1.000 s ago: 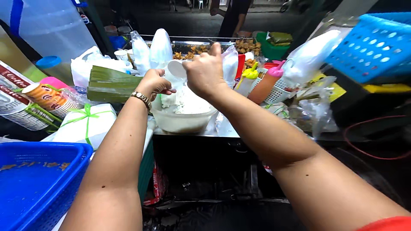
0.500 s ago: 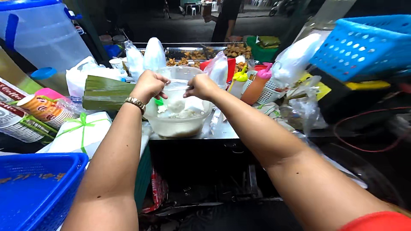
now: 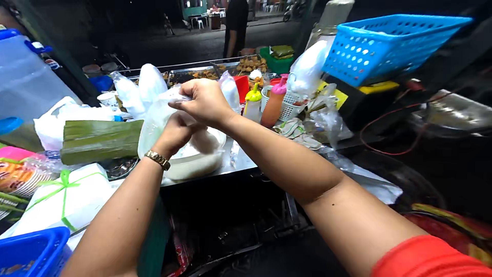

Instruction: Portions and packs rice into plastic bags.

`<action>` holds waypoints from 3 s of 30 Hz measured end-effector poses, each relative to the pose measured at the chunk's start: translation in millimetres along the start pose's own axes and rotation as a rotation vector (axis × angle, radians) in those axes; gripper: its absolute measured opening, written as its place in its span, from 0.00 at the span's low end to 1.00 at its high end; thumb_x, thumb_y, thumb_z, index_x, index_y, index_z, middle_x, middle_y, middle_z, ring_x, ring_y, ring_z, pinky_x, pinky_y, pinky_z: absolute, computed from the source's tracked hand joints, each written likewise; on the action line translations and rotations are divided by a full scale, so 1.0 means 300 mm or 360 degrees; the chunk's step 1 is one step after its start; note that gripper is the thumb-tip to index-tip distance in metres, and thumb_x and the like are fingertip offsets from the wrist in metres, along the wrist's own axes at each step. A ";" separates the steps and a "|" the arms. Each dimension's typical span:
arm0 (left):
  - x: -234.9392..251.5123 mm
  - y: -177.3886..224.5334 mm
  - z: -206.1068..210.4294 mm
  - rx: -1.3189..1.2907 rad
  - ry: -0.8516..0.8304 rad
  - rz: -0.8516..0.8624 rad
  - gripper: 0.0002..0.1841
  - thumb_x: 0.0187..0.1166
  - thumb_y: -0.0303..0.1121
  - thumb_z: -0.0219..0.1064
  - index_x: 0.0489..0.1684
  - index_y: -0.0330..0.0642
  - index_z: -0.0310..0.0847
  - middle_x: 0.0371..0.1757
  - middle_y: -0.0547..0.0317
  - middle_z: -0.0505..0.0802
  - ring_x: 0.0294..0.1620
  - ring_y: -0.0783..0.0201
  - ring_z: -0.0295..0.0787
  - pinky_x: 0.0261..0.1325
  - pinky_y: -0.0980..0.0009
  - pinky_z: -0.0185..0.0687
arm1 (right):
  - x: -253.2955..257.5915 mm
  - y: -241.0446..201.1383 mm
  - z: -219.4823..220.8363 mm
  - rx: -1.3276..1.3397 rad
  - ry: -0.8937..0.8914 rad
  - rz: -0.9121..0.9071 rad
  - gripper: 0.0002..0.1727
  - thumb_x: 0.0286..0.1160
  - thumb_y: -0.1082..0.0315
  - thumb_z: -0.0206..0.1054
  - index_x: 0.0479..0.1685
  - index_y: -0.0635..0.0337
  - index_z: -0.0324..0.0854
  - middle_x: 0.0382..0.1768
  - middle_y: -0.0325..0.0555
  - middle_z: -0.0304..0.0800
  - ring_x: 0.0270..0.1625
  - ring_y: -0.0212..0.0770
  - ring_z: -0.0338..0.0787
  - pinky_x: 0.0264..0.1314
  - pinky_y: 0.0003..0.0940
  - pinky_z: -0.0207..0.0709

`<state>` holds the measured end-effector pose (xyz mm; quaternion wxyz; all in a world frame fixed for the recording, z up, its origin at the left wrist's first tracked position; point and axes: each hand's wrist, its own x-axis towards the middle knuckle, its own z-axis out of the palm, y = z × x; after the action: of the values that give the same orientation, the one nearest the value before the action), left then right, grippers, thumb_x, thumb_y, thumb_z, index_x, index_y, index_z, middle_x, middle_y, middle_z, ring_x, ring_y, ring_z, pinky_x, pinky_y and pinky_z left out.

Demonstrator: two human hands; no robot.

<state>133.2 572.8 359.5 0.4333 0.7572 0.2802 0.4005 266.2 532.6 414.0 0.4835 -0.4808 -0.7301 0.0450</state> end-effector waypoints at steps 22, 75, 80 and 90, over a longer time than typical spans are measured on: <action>-0.013 0.132 0.032 -0.0347 -0.0012 0.0376 0.12 0.76 0.16 0.64 0.47 0.44 0.86 0.38 0.71 0.95 0.41 0.75 0.93 0.52 0.75 0.91 | -0.433 0.057 0.067 0.2252 0.0166 0.1085 0.10 0.83 0.82 0.58 0.43 0.58 0.81 0.24 0.34 0.86 0.21 0.22 0.79 0.27 0.15 0.75; -0.011 -0.190 -0.037 0.1624 -0.0089 0.0015 0.17 0.79 0.29 0.72 0.64 0.35 0.88 0.58 0.38 0.93 0.65 0.33 0.85 0.72 0.28 0.65 | 0.217 0.744 -0.384 -0.0543 0.0071 0.1687 0.27 0.74 0.66 0.74 0.66 0.78 0.76 0.69 0.69 0.79 0.67 0.56 0.86 0.68 0.51 0.80; -0.017 -0.204 -0.044 0.1689 0.0183 0.0330 0.21 0.84 0.43 0.64 0.31 0.34 0.93 0.52 0.38 0.95 0.62 0.31 0.86 0.66 0.30 0.69 | 0.259 0.807 -0.408 -0.0392 0.0401 0.1144 0.35 0.82 0.57 0.68 0.82 0.71 0.68 0.75 0.70 0.77 0.80 0.63 0.76 0.82 0.60 0.67; 0.002 -0.166 -0.042 0.1630 -0.0017 -0.0107 0.53 0.75 0.36 0.77 0.95 0.35 0.37 0.53 0.35 0.93 0.58 0.33 0.89 0.75 0.28 0.62 | 0.259 0.655 -0.203 -0.0735 -0.0570 0.0144 0.25 0.66 0.52 0.82 0.62 0.52 0.91 0.73 0.58 0.80 0.77 0.62 0.76 0.73 0.68 0.72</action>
<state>118.8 602.0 319.7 0.0208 0.8649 0.4626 0.1939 435.8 671.0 393.5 0.2222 -0.5946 -0.7725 -0.0168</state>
